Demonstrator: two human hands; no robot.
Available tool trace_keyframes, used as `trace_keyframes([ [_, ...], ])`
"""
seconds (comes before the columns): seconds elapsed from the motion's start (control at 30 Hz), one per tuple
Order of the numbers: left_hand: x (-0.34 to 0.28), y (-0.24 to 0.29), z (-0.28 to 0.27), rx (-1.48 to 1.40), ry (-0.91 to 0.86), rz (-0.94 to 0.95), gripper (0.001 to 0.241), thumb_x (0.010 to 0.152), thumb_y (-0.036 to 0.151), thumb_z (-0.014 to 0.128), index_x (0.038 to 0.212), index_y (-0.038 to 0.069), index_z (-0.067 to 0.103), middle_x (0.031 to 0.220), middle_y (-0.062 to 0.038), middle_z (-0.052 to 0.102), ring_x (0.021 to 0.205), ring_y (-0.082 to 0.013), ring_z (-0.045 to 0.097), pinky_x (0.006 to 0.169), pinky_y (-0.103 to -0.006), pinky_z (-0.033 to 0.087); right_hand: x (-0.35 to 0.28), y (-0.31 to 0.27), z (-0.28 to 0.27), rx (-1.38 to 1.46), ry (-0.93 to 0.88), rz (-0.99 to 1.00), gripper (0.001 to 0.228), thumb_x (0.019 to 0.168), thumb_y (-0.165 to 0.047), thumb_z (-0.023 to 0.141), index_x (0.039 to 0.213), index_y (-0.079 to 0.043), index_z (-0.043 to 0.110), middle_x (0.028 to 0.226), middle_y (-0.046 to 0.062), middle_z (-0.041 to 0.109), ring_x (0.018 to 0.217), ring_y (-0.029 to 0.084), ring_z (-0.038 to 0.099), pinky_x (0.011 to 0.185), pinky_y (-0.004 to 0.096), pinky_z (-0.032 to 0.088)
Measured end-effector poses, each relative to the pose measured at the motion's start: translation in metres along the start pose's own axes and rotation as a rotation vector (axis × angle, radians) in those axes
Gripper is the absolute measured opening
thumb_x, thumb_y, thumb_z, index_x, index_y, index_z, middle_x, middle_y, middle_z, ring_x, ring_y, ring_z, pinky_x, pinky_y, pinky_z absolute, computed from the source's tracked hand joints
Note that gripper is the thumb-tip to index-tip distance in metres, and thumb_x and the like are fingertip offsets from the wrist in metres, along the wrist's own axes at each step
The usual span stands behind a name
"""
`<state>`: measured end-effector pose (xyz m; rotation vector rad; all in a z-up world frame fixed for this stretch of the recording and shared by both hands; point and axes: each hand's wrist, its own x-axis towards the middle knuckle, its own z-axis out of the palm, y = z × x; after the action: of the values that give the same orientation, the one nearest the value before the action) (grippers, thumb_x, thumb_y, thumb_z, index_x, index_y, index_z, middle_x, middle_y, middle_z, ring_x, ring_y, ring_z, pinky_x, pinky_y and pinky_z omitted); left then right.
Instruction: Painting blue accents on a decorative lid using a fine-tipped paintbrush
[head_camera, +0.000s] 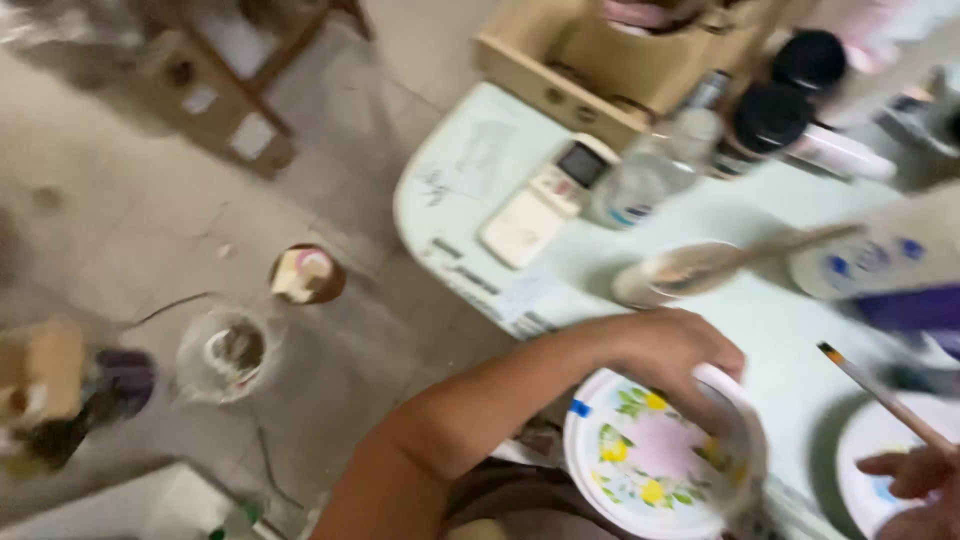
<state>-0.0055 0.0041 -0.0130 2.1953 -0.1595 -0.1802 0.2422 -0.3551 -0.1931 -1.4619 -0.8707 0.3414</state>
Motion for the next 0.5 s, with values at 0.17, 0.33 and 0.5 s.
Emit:
trace_keyframes([
  [0.17,0.012,0.025,-0.015,-0.003,-0.140,-0.105,0.044,0.064,0.053,0.060,0.094,0.020,0.062,0.091,0.002,0.068,0.083,-0.0170,0.063,0.065,-0.0315,0.044,0.031,-0.229,0.148,-0.287,0.660,-0.256,0.015,0.100,-0.012,0.040,0.108,0.001,0.038,0.097,0.018,0.036,0.055,0.020,0.035,0.054,0.036,0.048],
  [0.33,0.032,0.050,-0.024,0.033,-0.318,-0.515,0.032,0.062,0.047,0.067,0.088,0.028,0.063,0.086,0.006,0.072,0.080,-0.0116,0.065,0.070,-0.0273,0.044,0.029,-0.222,0.110,-0.277,0.900,-0.339,0.025,0.090,-0.026,0.052,0.096,-0.008,0.036,0.082,0.013,0.040,0.048,0.018,0.038,0.039,0.032,0.041],
  [0.5,0.043,0.049,-0.019,0.026,-0.327,-0.680,0.021,0.066,0.035,0.076,0.081,0.029,0.064,0.073,0.013,0.074,0.063,-0.0055,0.063,0.057,-0.0236,0.044,0.018,-0.189,0.088,-0.367,0.831,-0.381,0.017,0.089,-0.018,0.045,0.086,-0.005,0.035,0.060,0.009,0.032,0.039,0.012,0.028,0.035,0.026,0.031],
])
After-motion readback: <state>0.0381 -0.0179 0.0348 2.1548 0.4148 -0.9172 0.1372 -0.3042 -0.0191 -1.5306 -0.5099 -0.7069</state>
